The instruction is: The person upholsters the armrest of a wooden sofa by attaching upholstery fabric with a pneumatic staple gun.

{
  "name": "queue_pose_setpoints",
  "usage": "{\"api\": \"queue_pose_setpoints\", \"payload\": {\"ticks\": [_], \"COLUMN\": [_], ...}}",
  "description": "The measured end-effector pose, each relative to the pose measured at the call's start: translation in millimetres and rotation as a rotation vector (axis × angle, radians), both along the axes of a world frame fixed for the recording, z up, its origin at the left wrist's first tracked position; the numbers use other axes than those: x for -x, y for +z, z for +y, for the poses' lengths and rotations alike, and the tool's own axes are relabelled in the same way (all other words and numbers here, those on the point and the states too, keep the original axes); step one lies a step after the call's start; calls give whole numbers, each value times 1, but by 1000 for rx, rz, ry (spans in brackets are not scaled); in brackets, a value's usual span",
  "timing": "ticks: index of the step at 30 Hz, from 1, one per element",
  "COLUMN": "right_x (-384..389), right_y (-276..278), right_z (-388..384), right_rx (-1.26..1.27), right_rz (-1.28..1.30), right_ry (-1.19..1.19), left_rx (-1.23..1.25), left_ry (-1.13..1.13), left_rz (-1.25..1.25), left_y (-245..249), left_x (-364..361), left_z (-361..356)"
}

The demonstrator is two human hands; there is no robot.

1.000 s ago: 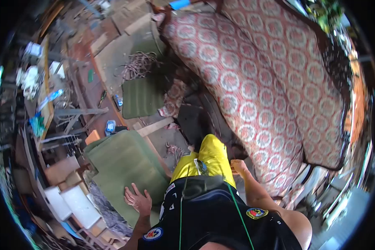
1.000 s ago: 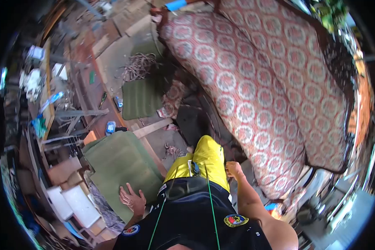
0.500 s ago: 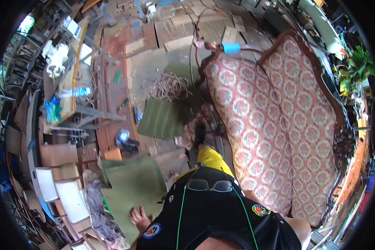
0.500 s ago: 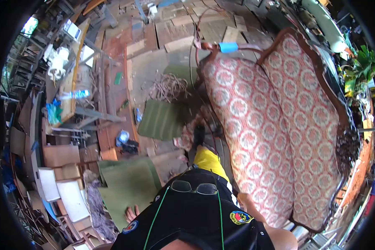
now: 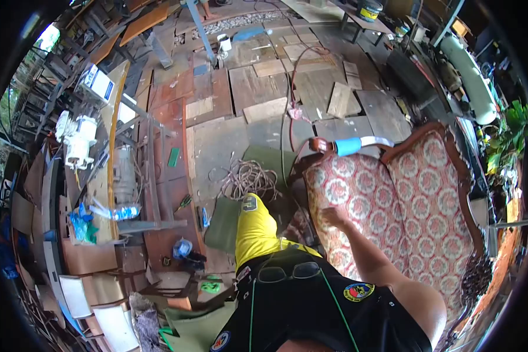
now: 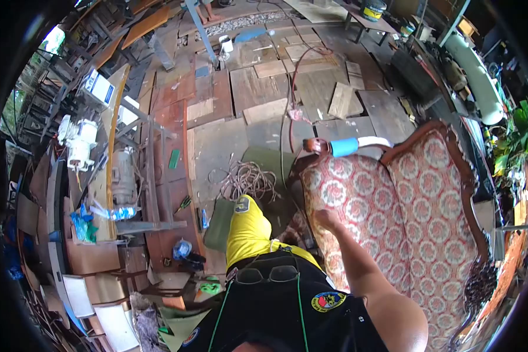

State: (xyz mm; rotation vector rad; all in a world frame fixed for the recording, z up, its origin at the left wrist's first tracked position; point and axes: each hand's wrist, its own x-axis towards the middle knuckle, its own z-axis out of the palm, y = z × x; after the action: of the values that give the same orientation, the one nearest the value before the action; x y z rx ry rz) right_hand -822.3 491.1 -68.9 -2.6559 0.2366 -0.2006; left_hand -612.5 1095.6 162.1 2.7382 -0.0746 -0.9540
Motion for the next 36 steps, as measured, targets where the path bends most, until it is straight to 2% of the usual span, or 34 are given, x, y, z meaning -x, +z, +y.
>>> {"api": "queue_pose_setpoints", "payload": {"ticks": [2,3,5,8,9,10,11,12,13,15,18,20,23,25,26,32,36], "right_x": [-116,-193,-284,-387,-415,-440,-458,-473,-480,-492,-482,-483,-513,-541,-554,-632,-682], "right_y": [92,146,205,293,301,335,372,415,465,569,687,747,787,784,780,759,765], "right_z": [-29,-59,-100,-175,-213,-236,-267,-291,-310,-326,-344,-340,-346,-360,-374,-498,-590], "right_rx": [-995,-1539,-1264,-1295,-1319,-1269,-1274,-1106,-976,-912,-524,-226,84,173,192,229,189], "right_rz": [-42,149,125,-179,-285,-464,-526,-662,-744,-1008,-1224,-1326,-1407,-1439,-1452,-1494,-1466], "right_ry": [-161,-431,-487,-552,-524,-536,-554,-585,-610,-650,-519,-306,-6,92,115,196,184], "left_rx": [91,137,241,409,472,537,618,717,828,1077,1433,1753,2075,2153,2151,2174,2178], "left_ry": [65,98,155,260,274,276,262,224,179,89,-12,-272,-836,-1118,-1207,-1368,-1308], "left_rz": [65,96,164,253,262,258,239,203,165,61,-143,-549,-1055,-1237,-1287,-1431,-1409], "left_y": [-15,-22,-31,-27,-16,1,17,41,76,160,285,394,506,537,537,532,537], "left_x": [-36,-67,-116,-211,-247,-289,-336,-389,-442,-551,-673,-697,-685,-675,-669,-694,-736], "left_z": [-47,-81,-131,-215,-243,-278,-314,-357,-401,-500,-605,-643,-668,-692,-709,-841,-933]}}
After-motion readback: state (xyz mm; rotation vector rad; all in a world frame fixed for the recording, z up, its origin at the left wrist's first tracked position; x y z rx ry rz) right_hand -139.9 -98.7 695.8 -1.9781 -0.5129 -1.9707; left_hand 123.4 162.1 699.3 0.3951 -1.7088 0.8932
